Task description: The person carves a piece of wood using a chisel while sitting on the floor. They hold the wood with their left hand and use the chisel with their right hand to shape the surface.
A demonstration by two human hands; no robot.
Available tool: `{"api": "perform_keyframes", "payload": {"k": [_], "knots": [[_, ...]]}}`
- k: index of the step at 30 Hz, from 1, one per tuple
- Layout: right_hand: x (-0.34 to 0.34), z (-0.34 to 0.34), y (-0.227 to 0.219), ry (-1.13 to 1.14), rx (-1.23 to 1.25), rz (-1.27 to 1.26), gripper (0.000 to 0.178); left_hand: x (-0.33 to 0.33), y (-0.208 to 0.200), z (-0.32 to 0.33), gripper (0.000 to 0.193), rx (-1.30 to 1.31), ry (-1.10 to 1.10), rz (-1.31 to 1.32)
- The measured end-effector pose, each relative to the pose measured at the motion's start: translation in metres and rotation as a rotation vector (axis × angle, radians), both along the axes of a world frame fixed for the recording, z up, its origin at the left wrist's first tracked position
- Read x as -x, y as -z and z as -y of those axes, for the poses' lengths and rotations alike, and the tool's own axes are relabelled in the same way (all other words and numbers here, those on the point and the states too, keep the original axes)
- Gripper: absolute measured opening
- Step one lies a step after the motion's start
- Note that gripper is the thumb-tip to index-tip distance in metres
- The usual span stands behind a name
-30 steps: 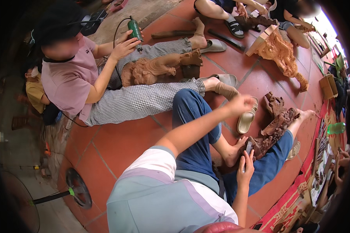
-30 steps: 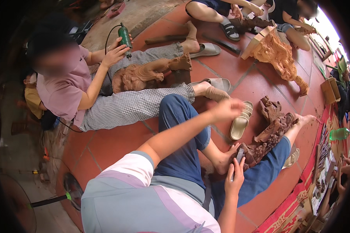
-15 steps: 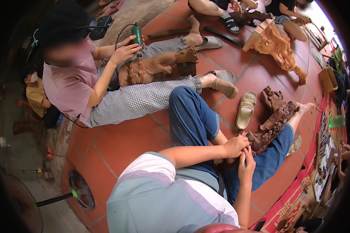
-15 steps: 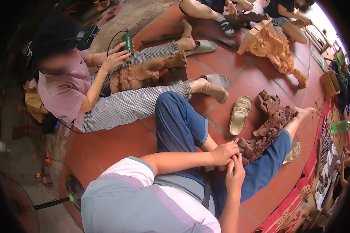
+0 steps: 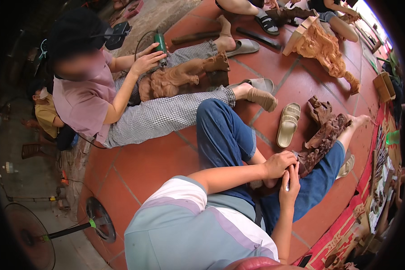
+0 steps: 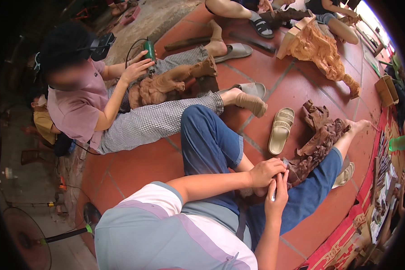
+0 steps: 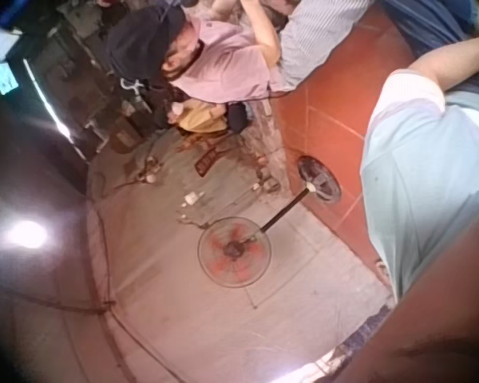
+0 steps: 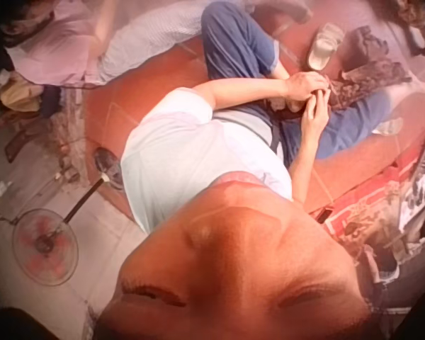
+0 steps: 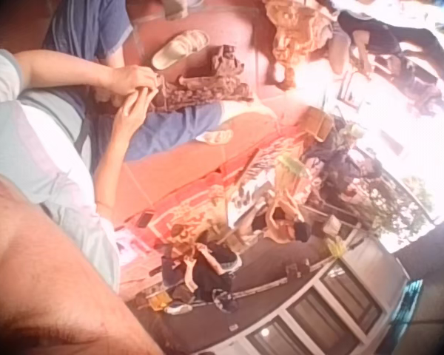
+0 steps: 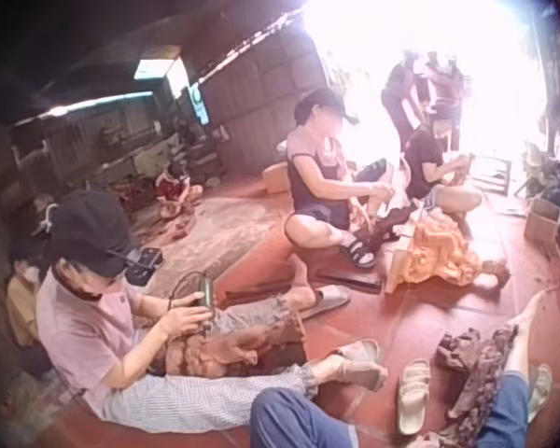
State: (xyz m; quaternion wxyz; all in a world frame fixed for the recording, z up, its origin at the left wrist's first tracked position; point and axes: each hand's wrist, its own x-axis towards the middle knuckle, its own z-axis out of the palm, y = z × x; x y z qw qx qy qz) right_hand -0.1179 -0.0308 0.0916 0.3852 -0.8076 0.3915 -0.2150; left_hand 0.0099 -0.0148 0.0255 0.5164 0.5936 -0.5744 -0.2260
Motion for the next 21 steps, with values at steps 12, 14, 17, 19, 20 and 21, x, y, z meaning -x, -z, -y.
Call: {"api": "perform_keyframes", "payload": {"k": [12, 14, 17, 19, 20, 21], "knots": [[0.013, -0.011, 0.018, -0.003, 0.035, 0.004, 0.030, 0.020, 0.008, -0.014, 0.024, 0.104, -0.032, 0.056], [0.026, -0.019, 0.027, -0.001, 0.049, -0.019, 0.029, 0.022, 0.016, -0.016, 0.021, 0.158, -0.029, 0.171], [0.025, -0.016, 0.012, -0.016, -0.043, -0.078, 0.029, 0.019, 0.016, -0.020, 0.022, 0.008, 0.109, 0.102], [0.019, -0.005, 0.007, 0.005, -0.079, 0.006, 0.029, 0.012, 0.000, -0.017, 0.022, -0.030, 0.070, -0.025], [0.016, -0.005, 0.007, 0.014, -0.053, 0.030, 0.030, 0.013, 0.002, -0.015, 0.022, 0.012, 0.041, 0.008], [0.013, -0.004, 0.007, 0.024, -0.028, 0.055, 0.030, 0.016, 0.006, -0.013, 0.023, 0.053, 0.011, 0.041]]}}
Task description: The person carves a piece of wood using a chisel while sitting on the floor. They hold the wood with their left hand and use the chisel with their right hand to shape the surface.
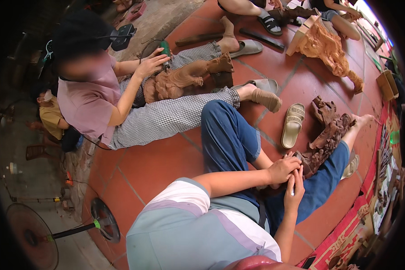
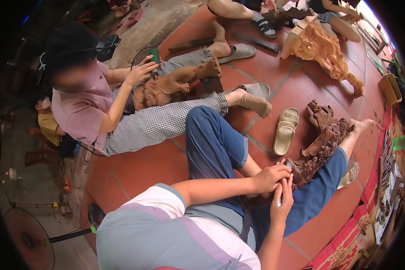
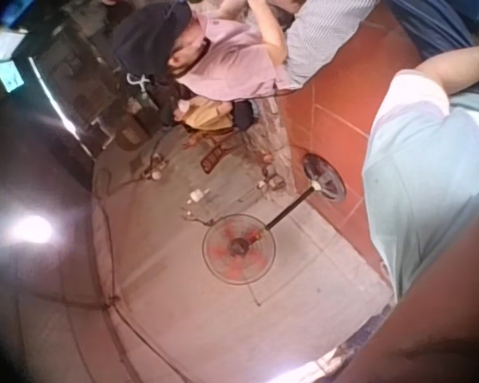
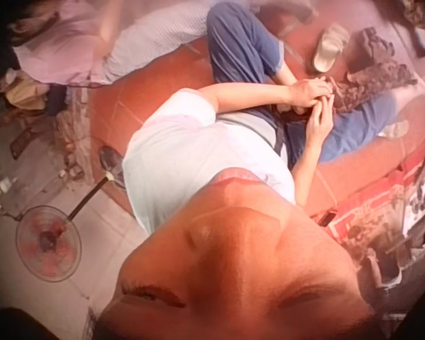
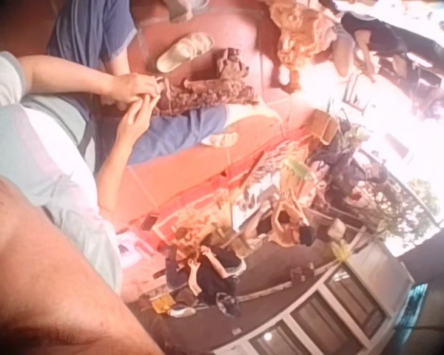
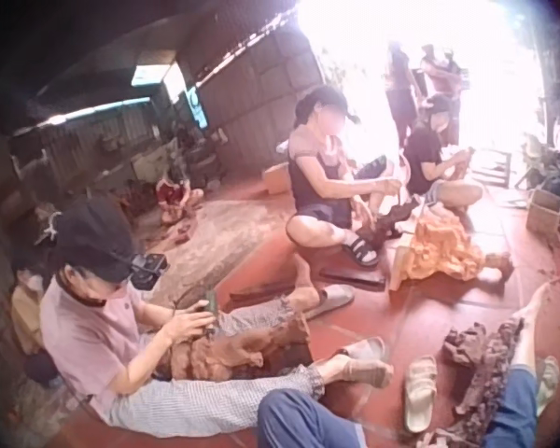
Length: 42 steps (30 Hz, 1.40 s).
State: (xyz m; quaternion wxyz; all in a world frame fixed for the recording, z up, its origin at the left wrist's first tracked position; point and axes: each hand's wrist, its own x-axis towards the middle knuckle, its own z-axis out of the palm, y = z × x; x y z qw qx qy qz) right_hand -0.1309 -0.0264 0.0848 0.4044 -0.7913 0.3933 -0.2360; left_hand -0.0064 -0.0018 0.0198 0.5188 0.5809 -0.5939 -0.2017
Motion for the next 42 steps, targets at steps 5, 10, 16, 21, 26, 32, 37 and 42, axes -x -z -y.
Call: {"api": "perform_keyframes", "payload": {"k": [5, 10, 16, 21, 26, 32, 37, 42], "knots": [[0.015, -0.019, 0.004, -0.059, 0.065, -0.181, 0.031, 0.007, 0.007, -0.015, 0.021, 0.098, -0.011, 0.114], [0.002, 0.005, 0.000, -0.012, -0.002, -0.035, 0.031, -0.004, -0.001, 0.004, 0.034, 0.024, -0.012, -0.013], [0.023, -0.014, 0.019, -0.084, 0.004, -0.139, 0.033, 0.003, 0.007, -0.015, 0.027, -0.009, 0.039, 0.114], [0.014, 0.003, 0.000, -0.060, -0.089, -0.083, 0.033, -0.001, -0.001, -0.003, 0.022, -0.045, 0.044, 0.030], [0.021, -0.001, 0.004, -0.065, -0.091, -0.095, 0.033, 0.001, 0.003, -0.004, 0.020, -0.008, 0.079, 0.064], [0.010, 0.004, -0.001, -0.005, -0.099, 0.007, 0.031, -0.009, 0.002, 0.006, 0.027, 0.000, 0.006, 0.082], [0.012, -0.012, 0.016, -0.017, -0.023, -0.155, 0.029, 0.004, 0.022, -0.011, 0.024, 0.083, -0.055, 0.041], [-0.003, -0.001, -0.021, -0.034, -0.040, -0.193, 0.029, -0.006, 0.008, -0.007, 0.025, -0.082, 0.039, -0.036]]}}
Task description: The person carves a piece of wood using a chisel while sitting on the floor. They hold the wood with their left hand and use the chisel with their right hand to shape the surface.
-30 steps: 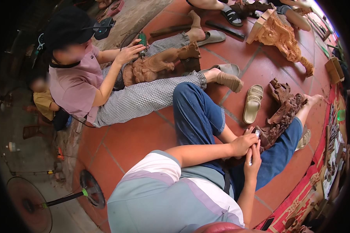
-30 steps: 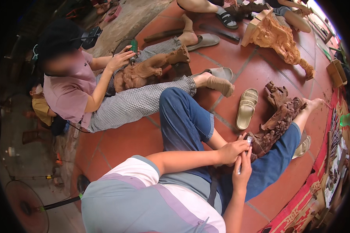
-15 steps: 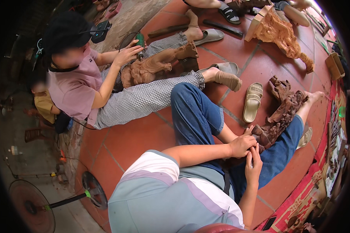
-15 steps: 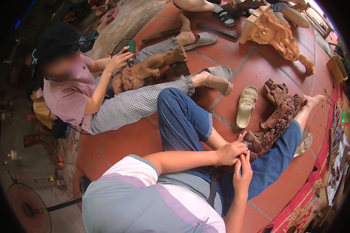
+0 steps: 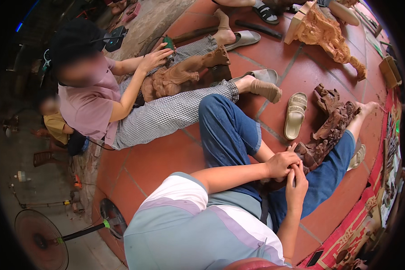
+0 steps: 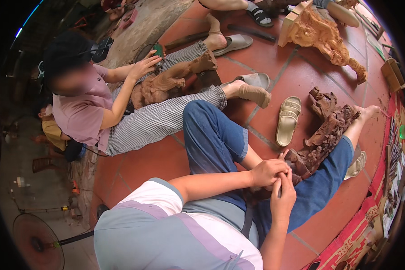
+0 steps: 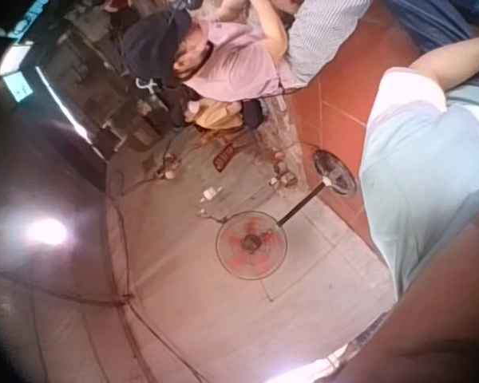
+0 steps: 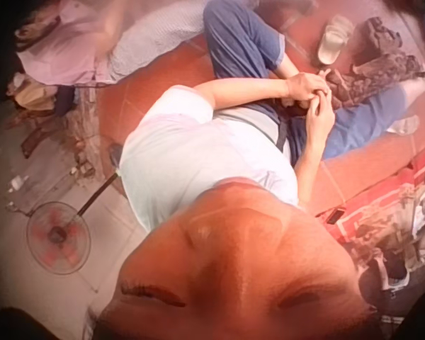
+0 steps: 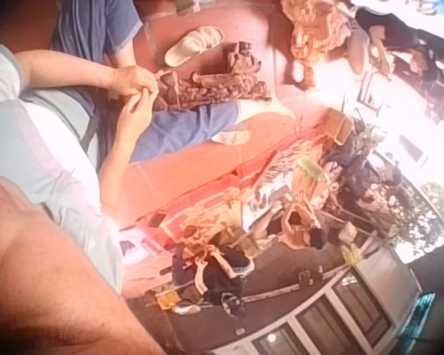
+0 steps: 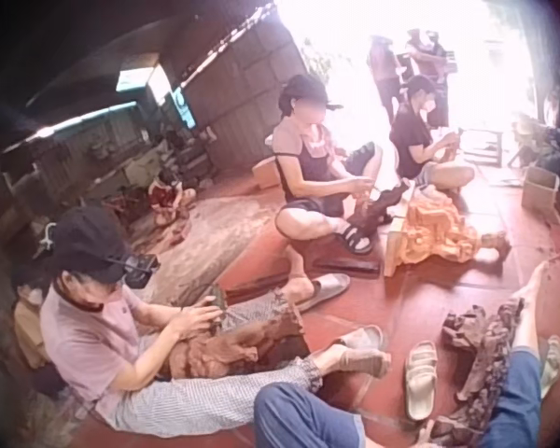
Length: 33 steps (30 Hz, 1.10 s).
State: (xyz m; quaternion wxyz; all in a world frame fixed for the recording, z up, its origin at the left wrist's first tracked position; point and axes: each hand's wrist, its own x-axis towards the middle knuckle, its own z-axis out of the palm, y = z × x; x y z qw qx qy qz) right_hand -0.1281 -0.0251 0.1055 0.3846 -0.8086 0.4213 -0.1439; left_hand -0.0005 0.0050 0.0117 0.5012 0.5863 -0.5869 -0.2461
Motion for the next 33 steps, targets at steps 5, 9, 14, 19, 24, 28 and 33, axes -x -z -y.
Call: {"api": "perform_keyframes", "payload": {"k": [5, 9, 14, 19, 24, 28, 33], "knots": [[0.021, -0.010, 0.025, 0.010, -0.013, 0.033, 0.030, 0.014, 0.006, -0.002, 0.026, 0.035, -0.048, -0.054], [0.026, -0.002, 0.021, -0.002, -0.069, 0.096, 0.029, 0.009, -0.004, -0.001, 0.024, -0.039, 0.018, 0.000], [0.020, -0.002, 0.029, 0.032, 0.011, 0.190, 0.030, 0.013, -0.008, 0.009, 0.025, 0.040, -0.067, -0.017], [0.030, -0.009, 0.025, 0.002, -0.058, 0.111, 0.030, 0.015, 0.000, -0.004, 0.025, 0.044, 0.009, 0.044], [0.017, 0.005, 0.025, 0.052, -0.023, 0.174, 0.031, 0.008, -0.014, 0.016, 0.025, -0.027, -0.045, 0.021], [0.032, -0.018, 0.036, 0.044, -0.022, 0.046, 0.032, 0.022, 0.007, -0.005, 0.028, -0.028, 0.019, 0.032], [0.021, 0.008, 0.020, 0.064, -0.067, 0.168, 0.029, 0.013, -0.011, 0.014, 0.024, 0.053, -0.065, -0.007]]}}
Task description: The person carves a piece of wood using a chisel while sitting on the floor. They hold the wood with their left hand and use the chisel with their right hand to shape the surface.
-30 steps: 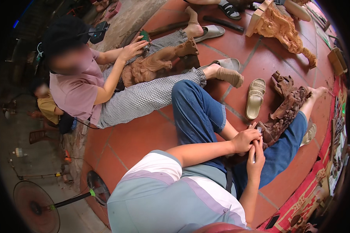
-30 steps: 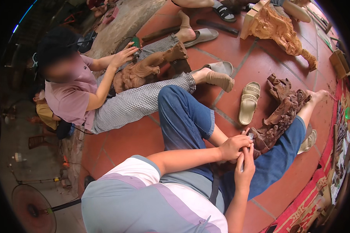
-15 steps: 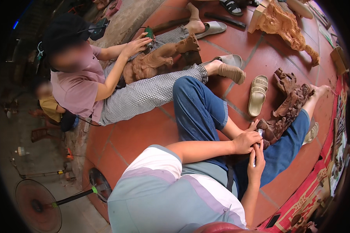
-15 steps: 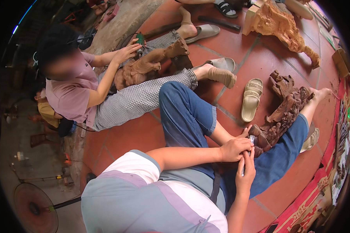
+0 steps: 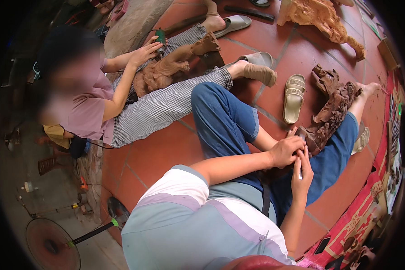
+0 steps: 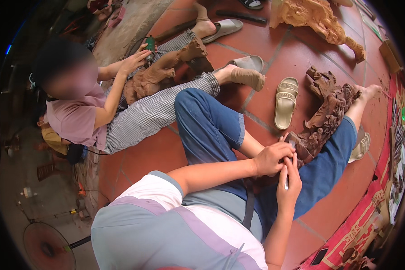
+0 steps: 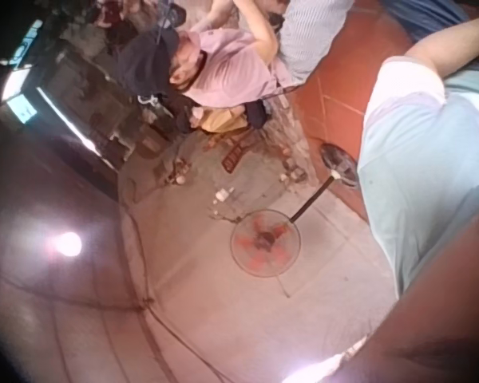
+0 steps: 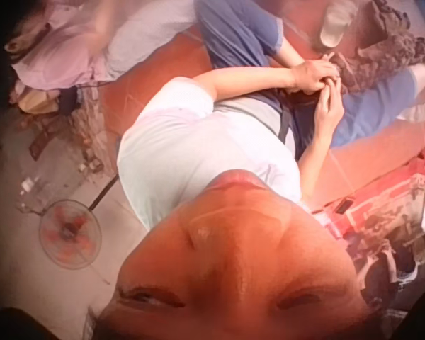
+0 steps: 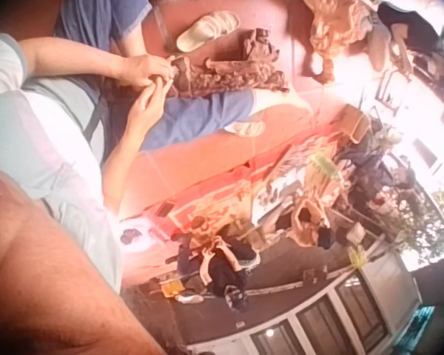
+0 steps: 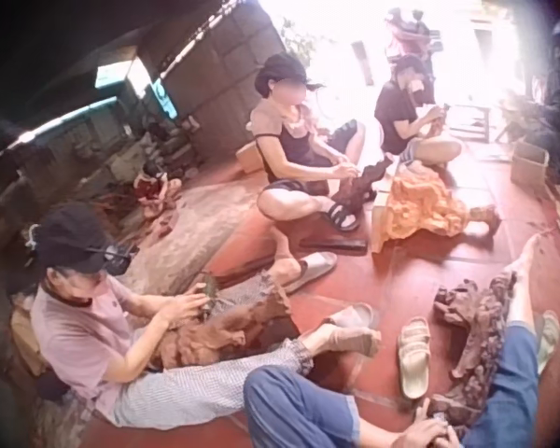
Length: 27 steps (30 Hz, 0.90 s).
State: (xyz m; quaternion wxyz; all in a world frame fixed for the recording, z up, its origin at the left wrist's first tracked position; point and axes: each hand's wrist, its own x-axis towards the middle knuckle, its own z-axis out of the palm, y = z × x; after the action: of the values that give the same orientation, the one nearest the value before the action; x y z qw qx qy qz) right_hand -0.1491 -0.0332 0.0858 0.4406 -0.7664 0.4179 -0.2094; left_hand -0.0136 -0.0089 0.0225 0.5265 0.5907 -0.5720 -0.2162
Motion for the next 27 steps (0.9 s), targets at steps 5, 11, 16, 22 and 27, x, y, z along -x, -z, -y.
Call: {"api": "perform_keyframes", "payload": {"k": [5, 11, 16, 22, 27], "knots": [[0.015, -0.026, 0.026, -0.012, 0.011, -0.040, 0.026, 0.007, 0.019, -0.020, 0.025, -0.057, 0.058, 0.032], [-0.002, -0.009, 0.001, 0.049, -0.026, 0.032, 0.027, -0.006, -0.001, -0.003, 0.030, 0.065, 0.042, 0.009], [0.021, -0.026, 0.022, 0.030, 0.048, -0.036, 0.030, 0.001, 0.012, -0.015, 0.038, -0.052, 0.174, 0.037], [0.005, -0.018, 0.024, 0.141, 0.097, 0.028, 0.028, -0.002, 0.008, -0.001, 0.032, -0.091, 0.096, 0.045], [0.010, -0.022, 0.018, 0.128, 0.059, 0.011, 0.030, -0.007, 0.007, -0.003, 0.029, -0.106, 0.169, 0.115]]}}
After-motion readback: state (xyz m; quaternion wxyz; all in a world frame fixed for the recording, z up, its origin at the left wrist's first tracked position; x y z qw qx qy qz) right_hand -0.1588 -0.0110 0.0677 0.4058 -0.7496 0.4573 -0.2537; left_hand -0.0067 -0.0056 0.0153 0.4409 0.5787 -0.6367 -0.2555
